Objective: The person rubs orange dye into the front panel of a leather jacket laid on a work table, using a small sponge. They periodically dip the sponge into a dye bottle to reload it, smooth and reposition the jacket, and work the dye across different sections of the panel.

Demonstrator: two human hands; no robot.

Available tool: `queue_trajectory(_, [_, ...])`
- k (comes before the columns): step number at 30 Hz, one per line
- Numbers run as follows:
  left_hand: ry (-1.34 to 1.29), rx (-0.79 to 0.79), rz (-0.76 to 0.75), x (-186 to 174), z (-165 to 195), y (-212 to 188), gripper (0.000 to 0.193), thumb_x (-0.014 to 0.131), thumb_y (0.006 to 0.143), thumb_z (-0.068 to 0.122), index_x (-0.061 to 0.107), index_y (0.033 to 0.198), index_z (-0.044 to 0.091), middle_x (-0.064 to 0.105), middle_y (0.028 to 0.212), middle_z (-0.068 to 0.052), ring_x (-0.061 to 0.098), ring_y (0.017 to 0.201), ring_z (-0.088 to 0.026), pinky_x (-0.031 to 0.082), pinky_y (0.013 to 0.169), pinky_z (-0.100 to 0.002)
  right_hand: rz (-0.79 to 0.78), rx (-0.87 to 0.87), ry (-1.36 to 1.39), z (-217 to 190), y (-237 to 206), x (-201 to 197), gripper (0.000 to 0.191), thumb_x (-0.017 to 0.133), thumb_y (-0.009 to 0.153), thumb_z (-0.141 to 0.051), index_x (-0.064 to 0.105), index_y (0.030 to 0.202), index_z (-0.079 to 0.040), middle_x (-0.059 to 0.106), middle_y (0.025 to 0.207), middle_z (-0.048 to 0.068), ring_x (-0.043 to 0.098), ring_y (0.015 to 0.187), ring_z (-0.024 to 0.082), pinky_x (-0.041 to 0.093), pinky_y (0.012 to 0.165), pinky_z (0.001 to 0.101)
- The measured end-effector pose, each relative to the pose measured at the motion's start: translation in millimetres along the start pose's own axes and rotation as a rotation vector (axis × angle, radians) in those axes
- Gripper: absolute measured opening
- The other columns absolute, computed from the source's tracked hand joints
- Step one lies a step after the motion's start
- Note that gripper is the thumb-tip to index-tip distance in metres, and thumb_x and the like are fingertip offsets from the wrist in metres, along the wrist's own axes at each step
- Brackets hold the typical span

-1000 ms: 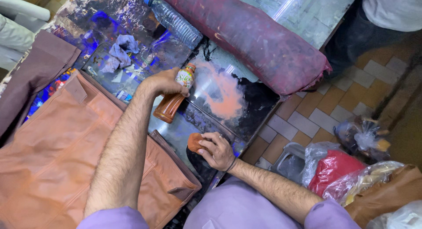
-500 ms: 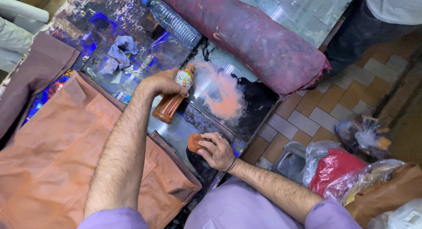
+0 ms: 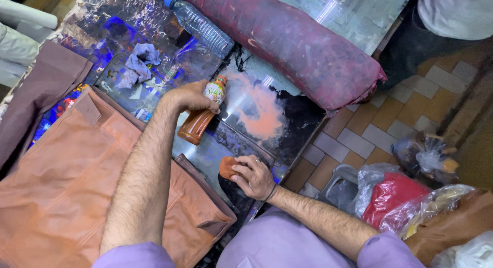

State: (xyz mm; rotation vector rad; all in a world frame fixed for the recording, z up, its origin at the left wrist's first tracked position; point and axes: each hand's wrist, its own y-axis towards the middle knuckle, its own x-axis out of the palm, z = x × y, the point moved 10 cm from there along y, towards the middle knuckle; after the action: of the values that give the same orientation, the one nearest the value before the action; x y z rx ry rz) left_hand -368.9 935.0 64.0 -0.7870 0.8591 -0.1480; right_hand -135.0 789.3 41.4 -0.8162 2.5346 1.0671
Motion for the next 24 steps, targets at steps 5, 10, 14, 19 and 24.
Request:
queue_trajectory(5, [0.008, -0.002, -0.001, 1.1, -3.8, 2.5, 0.08, 0.087, 0.065, 0.025, 0.055, 0.137, 0.015, 0.072, 0.115, -0.012, 0.07, 0.102, -0.026, 0.059, 0.08, -0.044, -0.007, 0.004, 0.0, 1.0, -3.1, 4.0, 0.032, 0.078, 0.091, -0.017, 0.063, 0.118, -0.008, 0.059, 0.122, 0.014, 0.064, 0.098, 0.031, 0.054, 0.08, 0.0415])
queue_trajectory(10, [-0.032, 0.001, -0.032, 3.9, -5.2, 5.4, 0.079, 0.086, 0.064, 0.024, 0.056, 0.136, 0.014, 0.073, 0.113, -0.011, 0.07, 0.1, -0.025, 0.059, 0.078, -0.045, 0.003, 0.006, -0.01, 2.1, -4.6, 4.9, 0.033, 0.079, 0.09, -0.017, 0.063, 0.117, -0.009, 0.059, 0.122, 0.014, 0.064, 0.096, 0.032, 0.054, 0.079, 0.042])
queue_trajectory(14, [-0.041, -0.002, -0.041, 2.6, -2.3, 7.4, 0.084, 0.087, 0.063, 0.024, 0.052, 0.139, 0.016, 0.072, 0.113, -0.01, 0.07, 0.099, -0.024, 0.06, 0.078, -0.045, 0.014, -0.003, -0.022, 0.5, -3.2, 1.7, 0.034, 0.079, 0.09, -0.018, 0.063, 0.118, -0.008, 0.059, 0.122, 0.014, 0.064, 0.098, 0.032, 0.054, 0.08, 0.0426])
queue_trajectory(19, [-0.003, -0.01, -0.052, 1.8, -0.6, 8.2, 0.083, 0.087, 0.063, 0.026, 0.054, 0.139, 0.015, 0.072, 0.114, -0.01, 0.069, 0.1, -0.025, 0.059, 0.077, -0.044, 0.023, -0.014, -0.018, -3.7, -2.4, -3.8, 0.035, 0.079, 0.09, -0.018, 0.063, 0.119, -0.008, 0.061, 0.123, 0.014, 0.065, 0.101, 0.033, 0.054, 0.08, 0.0428])
queue_trajectory(24, [0.001, 0.012, -0.053, 3.4, 0.7, 12.6, 0.084, 0.087, 0.063, 0.026, 0.052, 0.138, 0.015, 0.071, 0.113, -0.01, 0.068, 0.1, -0.025, 0.058, 0.076, -0.044, 0.031, -0.003, -0.02, -1.8, -3.4, -5.7, 0.035, 0.079, 0.09, -0.018, 0.064, 0.119, -0.009, 0.061, 0.123, 0.013, 0.065, 0.099, 0.032, 0.054, 0.079, 0.0427])
